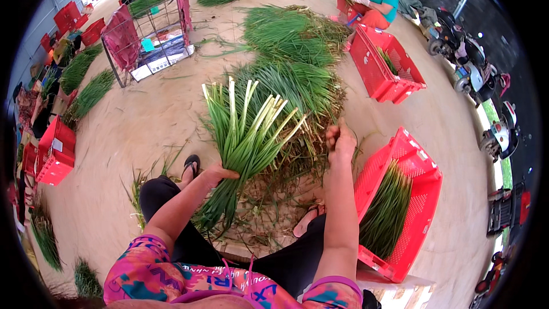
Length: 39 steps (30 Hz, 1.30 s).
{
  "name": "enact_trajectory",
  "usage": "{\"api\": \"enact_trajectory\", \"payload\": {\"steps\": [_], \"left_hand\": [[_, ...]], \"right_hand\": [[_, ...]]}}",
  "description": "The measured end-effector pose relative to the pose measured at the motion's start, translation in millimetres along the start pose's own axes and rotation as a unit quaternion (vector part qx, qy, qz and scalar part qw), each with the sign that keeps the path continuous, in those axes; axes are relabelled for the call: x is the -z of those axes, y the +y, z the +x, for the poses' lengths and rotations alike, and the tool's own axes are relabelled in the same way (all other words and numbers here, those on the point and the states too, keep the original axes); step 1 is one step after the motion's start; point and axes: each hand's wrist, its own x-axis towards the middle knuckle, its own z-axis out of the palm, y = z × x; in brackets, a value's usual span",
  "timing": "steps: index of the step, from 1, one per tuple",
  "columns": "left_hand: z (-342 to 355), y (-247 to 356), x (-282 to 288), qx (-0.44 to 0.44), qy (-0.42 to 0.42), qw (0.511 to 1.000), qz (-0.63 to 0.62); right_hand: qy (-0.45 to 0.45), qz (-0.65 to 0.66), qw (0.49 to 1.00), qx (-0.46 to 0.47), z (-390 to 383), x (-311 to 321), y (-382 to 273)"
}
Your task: The person sorts bunches of scallions by hand, picking through a large pile on the floor and placing clean bunches into a red plastic crate.
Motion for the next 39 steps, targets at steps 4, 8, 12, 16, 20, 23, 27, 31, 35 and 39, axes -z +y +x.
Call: {"api": "enact_trajectory", "payload": {"steps": [4, 8, 12, 16, 20, 23, 27, 31, 35, 39], "left_hand": [[-0.2, 2.0, -6.6, -0.003, 0.017, 0.998, 0.053], [4.9, -9.0, -7.2, 0.098, -0.07, 0.992, 0.048], [12.6, -19.1, -20.2, 0.134, -0.118, 0.971, 0.156], [15.2, -39.7, -18.3, 0.124, -0.085, 0.96, 0.238], [11.4, -38.9, -26.8, 0.118, -0.095, 0.96, 0.234], [7.3, -31.9, -29.1, 0.148, -0.1, 0.975, 0.13], [6.8, -38.1, -17.4, 0.134, -0.124, 0.966, 0.182], [4.3, -40.2, -28.6, 0.258, -0.12, 0.95, 0.125], [2.1, -54.3, -22.5, 0.246, -0.137, 0.953, 0.109], [-2.5, -51.1, -21.4, 0.254, -0.169, 0.942, 0.143]], "right_hand": [[-0.128, -0.047, 0.986, -0.092, -17.1, -11.9, 37.6], [-0.321, -0.029, 0.94, -0.11, -35.4, -32.8, 53.0], [-0.359, -0.04, 0.93, -0.072, -39.2, -54.6, 58.0], [-0.338, -0.064, 0.939, -0.021, -51.4, -71.9, 60.3], [-0.338, -0.126, 0.931, -0.05, -56.0, -75.5, 50.8], [-0.343, -0.109, 0.928, -0.101, -54.5, -73.9, 49.2], [-0.442, -0.084, 0.887, -0.1, -64.1, -77.0, 48.4], [-0.468, -0.105, 0.868, -0.13, -71.7, -78.3, 59.0], [-0.459, -0.127, 0.866, -0.154, -78.1, -78.6, 59.4], [-0.469, -0.085, 0.861, -0.179, -81.1, -68.8, 63.2]]}}
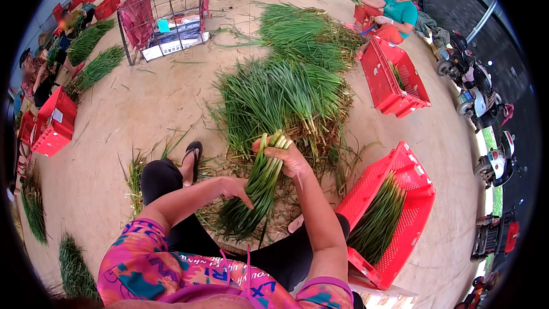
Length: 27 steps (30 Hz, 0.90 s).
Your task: The person sorts bunches of scallions by hand, picking through a large pile on the floor and placing clean bunches into a red plastic crate.
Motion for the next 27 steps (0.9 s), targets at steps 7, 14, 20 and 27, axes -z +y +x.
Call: {"api": "enact_trajectory", "payload": {"steps": [7, 14, 20, 27], "left_hand": [[-22.4, 5.4, -2.9, -0.107, 0.089, 0.987, 0.084], [-62.1, -28.7, 24.0, 0.284, 0.302, 0.771, 0.483], [-12.5, -35.1, 13.1, 0.04, 0.162, 0.977, -0.136], [65.6, -25.2, 38.6, -0.227, 0.096, 0.837, -0.488]], "right_hand": [[0.065, -0.005, 0.995, 0.075, -7.5, -15.8, -17.0], [0.188, -0.255, 0.901, 0.296, 26.5, -17.5, -89.4], [0.162, -0.431, 0.78, 0.424, 52.1, -23.3, -51.1], [0.092, -0.655, 0.696, 0.28, -5.9, 16.2, 127.7]]}}
